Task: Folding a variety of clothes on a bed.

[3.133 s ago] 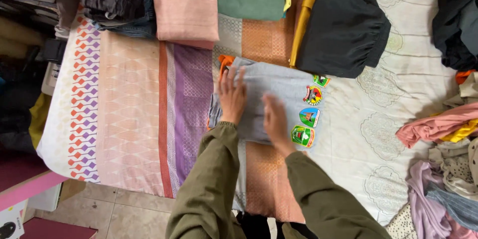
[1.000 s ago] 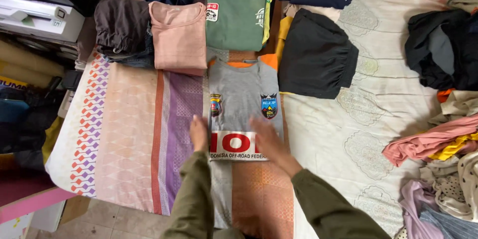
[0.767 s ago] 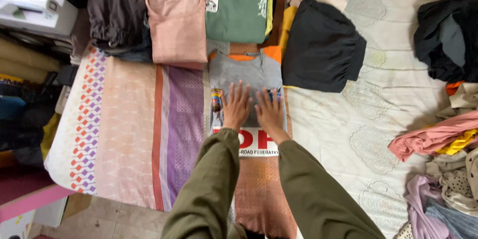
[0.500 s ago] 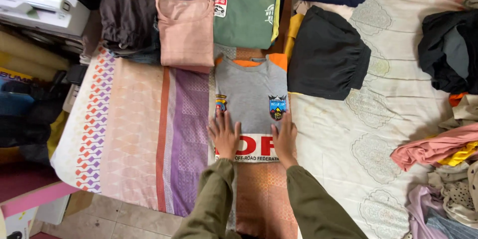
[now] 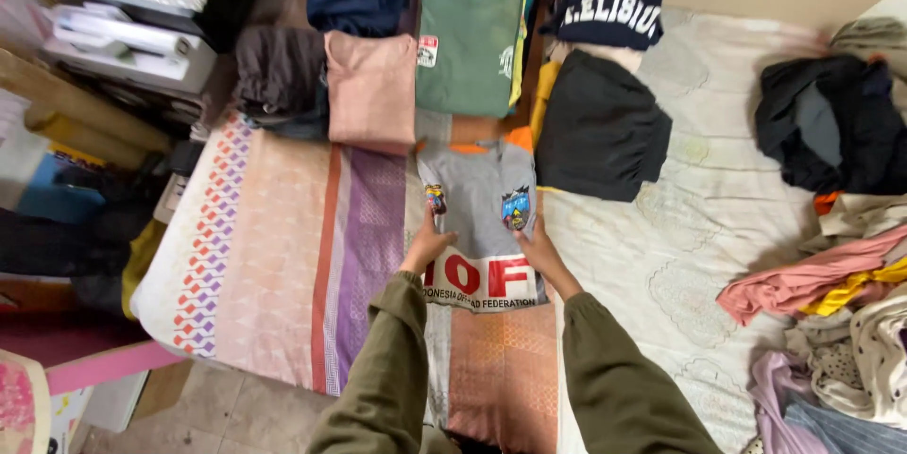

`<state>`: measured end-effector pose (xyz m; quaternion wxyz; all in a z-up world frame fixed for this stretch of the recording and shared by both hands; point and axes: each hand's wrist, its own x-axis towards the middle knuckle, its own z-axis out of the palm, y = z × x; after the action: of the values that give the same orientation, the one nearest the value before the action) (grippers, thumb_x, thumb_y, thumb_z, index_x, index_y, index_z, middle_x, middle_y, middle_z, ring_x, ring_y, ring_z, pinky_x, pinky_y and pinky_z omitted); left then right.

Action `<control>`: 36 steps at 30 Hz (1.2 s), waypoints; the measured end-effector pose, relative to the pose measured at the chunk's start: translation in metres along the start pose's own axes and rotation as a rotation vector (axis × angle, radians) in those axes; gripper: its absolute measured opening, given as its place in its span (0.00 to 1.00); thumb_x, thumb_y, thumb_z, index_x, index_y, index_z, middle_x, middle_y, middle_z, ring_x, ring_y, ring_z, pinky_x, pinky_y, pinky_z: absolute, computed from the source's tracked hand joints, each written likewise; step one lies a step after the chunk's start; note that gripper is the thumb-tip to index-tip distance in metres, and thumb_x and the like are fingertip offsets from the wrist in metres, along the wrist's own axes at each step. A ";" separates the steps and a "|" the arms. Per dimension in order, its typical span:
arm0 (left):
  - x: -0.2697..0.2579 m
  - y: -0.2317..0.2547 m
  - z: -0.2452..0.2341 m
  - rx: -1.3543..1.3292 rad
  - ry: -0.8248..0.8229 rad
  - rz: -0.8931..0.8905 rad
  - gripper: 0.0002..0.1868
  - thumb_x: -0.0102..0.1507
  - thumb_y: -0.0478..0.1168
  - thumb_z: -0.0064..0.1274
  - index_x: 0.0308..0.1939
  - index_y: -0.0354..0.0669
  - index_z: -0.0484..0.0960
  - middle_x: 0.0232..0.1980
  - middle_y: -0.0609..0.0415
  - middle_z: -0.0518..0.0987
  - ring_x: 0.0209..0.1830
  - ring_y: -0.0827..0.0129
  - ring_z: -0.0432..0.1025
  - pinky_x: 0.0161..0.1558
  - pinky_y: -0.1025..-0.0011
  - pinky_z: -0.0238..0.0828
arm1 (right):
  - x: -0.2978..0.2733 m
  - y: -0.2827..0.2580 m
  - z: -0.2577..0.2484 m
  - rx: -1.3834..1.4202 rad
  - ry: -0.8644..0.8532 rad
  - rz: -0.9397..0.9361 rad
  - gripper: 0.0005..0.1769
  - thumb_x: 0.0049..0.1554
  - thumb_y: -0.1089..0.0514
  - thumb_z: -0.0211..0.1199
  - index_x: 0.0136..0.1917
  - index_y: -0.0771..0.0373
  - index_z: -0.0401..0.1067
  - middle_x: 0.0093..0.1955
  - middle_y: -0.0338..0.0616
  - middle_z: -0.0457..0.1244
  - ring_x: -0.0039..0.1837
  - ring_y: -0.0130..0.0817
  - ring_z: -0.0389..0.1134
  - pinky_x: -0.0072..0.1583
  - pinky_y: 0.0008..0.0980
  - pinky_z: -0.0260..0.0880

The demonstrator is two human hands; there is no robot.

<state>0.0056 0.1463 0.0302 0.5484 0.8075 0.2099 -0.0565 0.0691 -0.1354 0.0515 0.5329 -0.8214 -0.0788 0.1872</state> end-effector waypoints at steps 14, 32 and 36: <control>0.037 0.195 -0.116 -0.288 -0.148 -0.080 0.55 0.54 0.33 0.58 0.80 0.30 0.43 0.54 0.39 0.80 0.45 0.60 0.75 0.45 0.67 0.74 | 0.030 -0.221 -0.113 0.257 -0.237 0.264 0.36 0.57 0.63 0.64 0.77 0.68 0.62 0.60 0.52 0.67 0.50 0.30 0.69 0.49 0.29 0.72; 0.216 0.318 -0.145 0.284 0.396 0.415 0.44 0.65 0.40 0.56 0.81 0.59 0.50 0.82 0.45 0.55 0.78 0.46 0.55 0.70 0.49 0.56 | 0.289 -0.233 -0.121 -0.139 0.104 -0.443 0.52 0.62 0.48 0.66 0.83 0.64 0.36 0.83 0.64 0.43 0.82 0.51 0.47 0.76 0.40 0.49; 0.254 0.250 -0.102 0.665 0.520 0.475 0.46 0.62 0.43 0.59 0.81 0.59 0.53 0.84 0.55 0.48 0.80 0.40 0.49 0.69 0.37 0.54 | 0.307 -0.149 -0.094 -0.351 0.179 -0.508 0.52 0.64 0.46 0.67 0.84 0.64 0.37 0.85 0.65 0.43 0.85 0.60 0.46 0.78 0.45 0.52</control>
<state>0.3216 0.2316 0.2034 0.1874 0.9520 0.1204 0.2101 0.3980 -0.0517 0.1523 0.4177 -0.8681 -0.2650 -0.0413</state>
